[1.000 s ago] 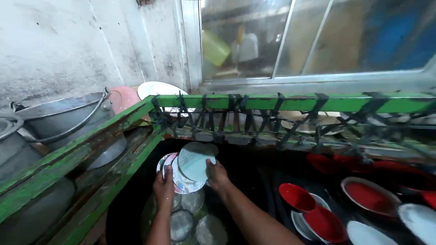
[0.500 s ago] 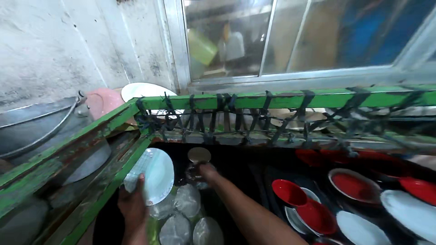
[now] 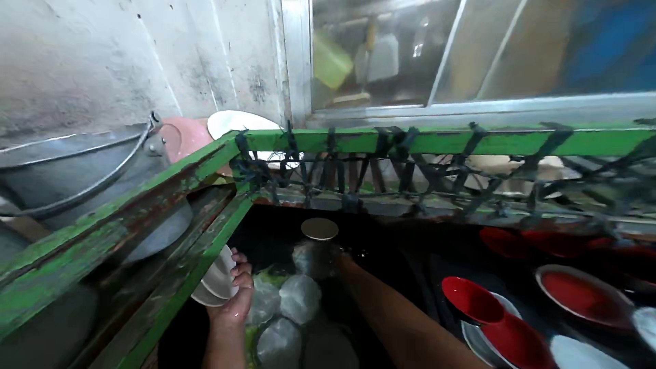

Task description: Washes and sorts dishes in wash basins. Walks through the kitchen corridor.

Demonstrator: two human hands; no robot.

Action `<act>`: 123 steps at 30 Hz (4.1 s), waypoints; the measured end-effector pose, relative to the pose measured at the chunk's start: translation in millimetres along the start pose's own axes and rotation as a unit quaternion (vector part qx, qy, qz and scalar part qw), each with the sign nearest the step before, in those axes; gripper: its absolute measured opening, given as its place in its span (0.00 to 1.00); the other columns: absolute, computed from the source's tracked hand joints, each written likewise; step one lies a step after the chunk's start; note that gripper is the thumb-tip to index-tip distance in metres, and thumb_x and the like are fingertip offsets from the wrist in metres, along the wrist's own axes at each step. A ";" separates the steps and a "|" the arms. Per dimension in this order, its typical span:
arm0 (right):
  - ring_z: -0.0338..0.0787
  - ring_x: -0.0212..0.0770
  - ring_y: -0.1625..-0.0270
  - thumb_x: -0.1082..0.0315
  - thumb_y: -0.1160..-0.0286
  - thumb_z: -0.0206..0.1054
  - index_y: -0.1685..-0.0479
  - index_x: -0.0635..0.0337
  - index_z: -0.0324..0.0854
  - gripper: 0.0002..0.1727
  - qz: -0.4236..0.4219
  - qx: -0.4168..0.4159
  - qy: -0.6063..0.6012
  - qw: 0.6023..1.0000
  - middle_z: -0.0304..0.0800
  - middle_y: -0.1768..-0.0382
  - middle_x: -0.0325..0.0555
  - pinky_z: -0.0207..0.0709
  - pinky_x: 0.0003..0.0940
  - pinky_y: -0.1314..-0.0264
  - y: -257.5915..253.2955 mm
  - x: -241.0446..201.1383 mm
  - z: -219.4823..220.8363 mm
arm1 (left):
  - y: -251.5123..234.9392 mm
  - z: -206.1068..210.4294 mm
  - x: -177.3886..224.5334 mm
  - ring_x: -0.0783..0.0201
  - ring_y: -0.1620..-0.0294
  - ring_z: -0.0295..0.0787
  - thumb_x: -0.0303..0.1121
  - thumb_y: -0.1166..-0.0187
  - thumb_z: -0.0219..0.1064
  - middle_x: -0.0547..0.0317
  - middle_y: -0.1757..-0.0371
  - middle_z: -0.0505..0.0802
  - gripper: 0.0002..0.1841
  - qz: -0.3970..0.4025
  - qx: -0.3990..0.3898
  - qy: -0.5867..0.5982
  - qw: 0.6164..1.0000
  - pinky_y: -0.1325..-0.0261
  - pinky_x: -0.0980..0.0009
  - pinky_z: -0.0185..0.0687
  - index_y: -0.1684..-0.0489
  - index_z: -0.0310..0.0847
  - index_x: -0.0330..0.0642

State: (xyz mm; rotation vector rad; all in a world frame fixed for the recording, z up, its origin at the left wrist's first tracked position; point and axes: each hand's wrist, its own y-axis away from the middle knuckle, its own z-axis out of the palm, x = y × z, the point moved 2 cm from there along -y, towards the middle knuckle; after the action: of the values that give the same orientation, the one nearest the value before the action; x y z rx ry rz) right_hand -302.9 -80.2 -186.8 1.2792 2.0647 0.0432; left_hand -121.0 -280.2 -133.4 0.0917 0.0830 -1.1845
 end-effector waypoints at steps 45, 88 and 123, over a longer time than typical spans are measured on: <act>0.78 0.69 0.23 0.70 0.14 0.62 0.27 0.65 0.80 0.20 -0.102 -0.035 0.218 0.970 0.76 0.23 0.68 0.74 0.66 0.26 42.8 -104.2 44.5 | 14.0 6.7 10.9 0.66 0.60 0.91 0.55 0.09 0.40 0.55 0.53 0.89 0.25 0.171 0.060 -0.121 0.976 0.63 0.77 0.88 0.44 0.76 0.45; 0.90 0.68 0.42 0.76 0.20 0.64 0.36 0.68 0.84 0.16 -0.170 0.168 0.130 0.962 0.76 0.25 0.67 0.84 0.62 0.38 87.6 -169.9 -24.8 | 14.0 6.4 5.3 0.48 0.34 0.85 0.49 0.09 0.45 0.47 0.34 0.86 0.22 0.193 0.133 -0.242 0.942 0.39 0.42 0.83 0.28 0.70 0.48; 0.87 0.69 0.35 0.67 0.23 0.70 0.13 0.59 0.60 0.38 -0.213 0.036 -0.046 0.975 0.86 0.39 0.70 0.79 0.70 0.35 98.9 -194.8 -22.4 | 14.1 -7.7 -0.9 0.58 0.52 0.91 0.47 0.09 0.42 0.55 0.54 0.89 0.18 0.233 0.078 -0.263 0.933 0.55 0.50 0.90 0.42 0.73 0.47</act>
State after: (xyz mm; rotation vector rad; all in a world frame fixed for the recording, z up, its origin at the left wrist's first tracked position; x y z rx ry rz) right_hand -186.6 -177.8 -28.2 0.8380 2.2309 -0.2823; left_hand -108.3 -273.2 -140.6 -0.0673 -0.4845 -0.7061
